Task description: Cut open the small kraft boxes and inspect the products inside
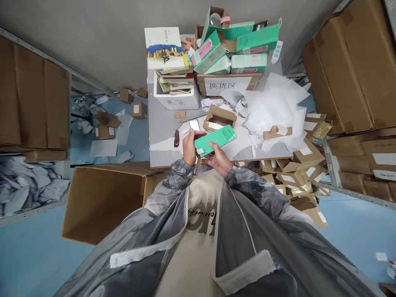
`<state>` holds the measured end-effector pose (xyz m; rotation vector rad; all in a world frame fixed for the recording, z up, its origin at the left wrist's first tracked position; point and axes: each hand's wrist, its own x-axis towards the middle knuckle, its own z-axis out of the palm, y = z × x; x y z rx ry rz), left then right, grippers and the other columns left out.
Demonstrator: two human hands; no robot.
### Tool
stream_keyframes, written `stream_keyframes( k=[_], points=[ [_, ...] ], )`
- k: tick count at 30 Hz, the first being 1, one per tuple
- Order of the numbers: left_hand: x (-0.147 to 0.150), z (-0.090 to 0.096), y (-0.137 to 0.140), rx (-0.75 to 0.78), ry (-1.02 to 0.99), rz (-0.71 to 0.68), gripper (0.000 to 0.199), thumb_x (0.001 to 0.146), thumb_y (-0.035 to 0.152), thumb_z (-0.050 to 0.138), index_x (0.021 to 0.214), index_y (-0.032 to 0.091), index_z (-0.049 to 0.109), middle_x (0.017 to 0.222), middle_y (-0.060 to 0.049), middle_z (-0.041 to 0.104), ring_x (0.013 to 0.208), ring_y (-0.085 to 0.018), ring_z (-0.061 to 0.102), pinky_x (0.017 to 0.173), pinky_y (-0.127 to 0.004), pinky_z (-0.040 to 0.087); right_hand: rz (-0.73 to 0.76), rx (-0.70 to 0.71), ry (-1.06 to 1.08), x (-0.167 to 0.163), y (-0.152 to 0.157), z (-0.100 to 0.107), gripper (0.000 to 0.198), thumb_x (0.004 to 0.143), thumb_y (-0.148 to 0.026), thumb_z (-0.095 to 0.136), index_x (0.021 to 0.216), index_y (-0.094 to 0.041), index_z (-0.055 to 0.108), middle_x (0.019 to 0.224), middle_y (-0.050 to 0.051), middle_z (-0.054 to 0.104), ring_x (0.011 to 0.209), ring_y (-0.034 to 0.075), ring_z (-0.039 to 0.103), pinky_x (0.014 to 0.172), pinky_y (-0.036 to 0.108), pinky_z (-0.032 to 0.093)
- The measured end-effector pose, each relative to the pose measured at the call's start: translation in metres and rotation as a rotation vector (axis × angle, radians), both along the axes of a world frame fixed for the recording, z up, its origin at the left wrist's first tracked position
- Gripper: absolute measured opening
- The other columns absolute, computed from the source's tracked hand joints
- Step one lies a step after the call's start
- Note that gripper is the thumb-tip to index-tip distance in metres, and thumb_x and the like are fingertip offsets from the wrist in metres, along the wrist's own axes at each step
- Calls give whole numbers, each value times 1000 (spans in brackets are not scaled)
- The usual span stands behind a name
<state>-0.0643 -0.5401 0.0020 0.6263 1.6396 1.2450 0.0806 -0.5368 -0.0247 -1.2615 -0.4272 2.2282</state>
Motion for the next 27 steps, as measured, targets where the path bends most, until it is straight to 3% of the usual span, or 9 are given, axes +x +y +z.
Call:
stream_keyframes(
  k=[3,6,9,13,16,20,22,25,27],
  points=[
    [3,-6,-5,56,-9,-69,72,116,91,65,130,23,86,139,-14,91,142,-34,82,122,-44,68,-38,59,-27,8,18,0,54,100,-70,102,124,-31,75,113,3,93,110,29,92,94,46,85],
    [11,-15,-15,26,-34,-94,72,105,88,83,141,26,74,145,-12,84,134,-30,82,110,-39,70,-1,166,-58,22,31,-3,64,91,-67,113,128,-30,76,115,4,93,108,28,92,89,40,84],
    [12,-16,-17,-33,-30,-73,71,104,86,83,140,27,67,135,-9,81,114,-26,81,96,-37,72,50,259,-137,39,42,-8,69,86,-63,117,134,-30,80,123,5,93,111,26,90,78,30,78],
    [0,3,-6,46,266,-118,51,110,74,80,132,29,71,140,-11,81,137,-34,78,118,-47,69,-221,306,-201,61,59,-14,66,96,-78,103,144,-38,81,143,3,91,132,27,87,87,31,79],
    [-4,26,4,210,467,-247,48,112,74,81,127,28,77,141,-13,82,146,-39,76,133,-57,62,-255,251,-100,70,70,-17,68,97,-81,100,145,-38,80,144,1,92,135,28,87,94,39,82],
    [-6,50,19,420,433,-456,73,125,89,51,160,31,76,165,-18,78,159,-39,73,139,-59,59,-234,127,1,75,78,-22,61,94,-73,108,130,-31,82,124,3,94,117,29,90,90,43,84],
    [-9,54,27,508,380,-574,91,119,102,44,176,36,69,178,-18,72,167,-41,70,138,-61,62,-261,57,51,76,81,-22,59,97,-78,105,122,-29,83,115,6,94,109,31,91,88,46,85],
    [-8,54,35,599,433,-677,123,95,118,69,184,34,61,183,-23,68,173,-50,64,142,-70,59,-257,24,121,77,83,-16,56,104,-80,99,123,-29,85,111,7,94,105,32,90,86,47,85],
    [1,53,37,592,482,-617,136,84,117,85,184,28,59,181,-27,67,178,-55,59,148,-73,53,-228,33,146,75,85,-10,54,107,-79,96,127,-29,87,110,6,95,101,30,90,83,45,85]
  ],
)
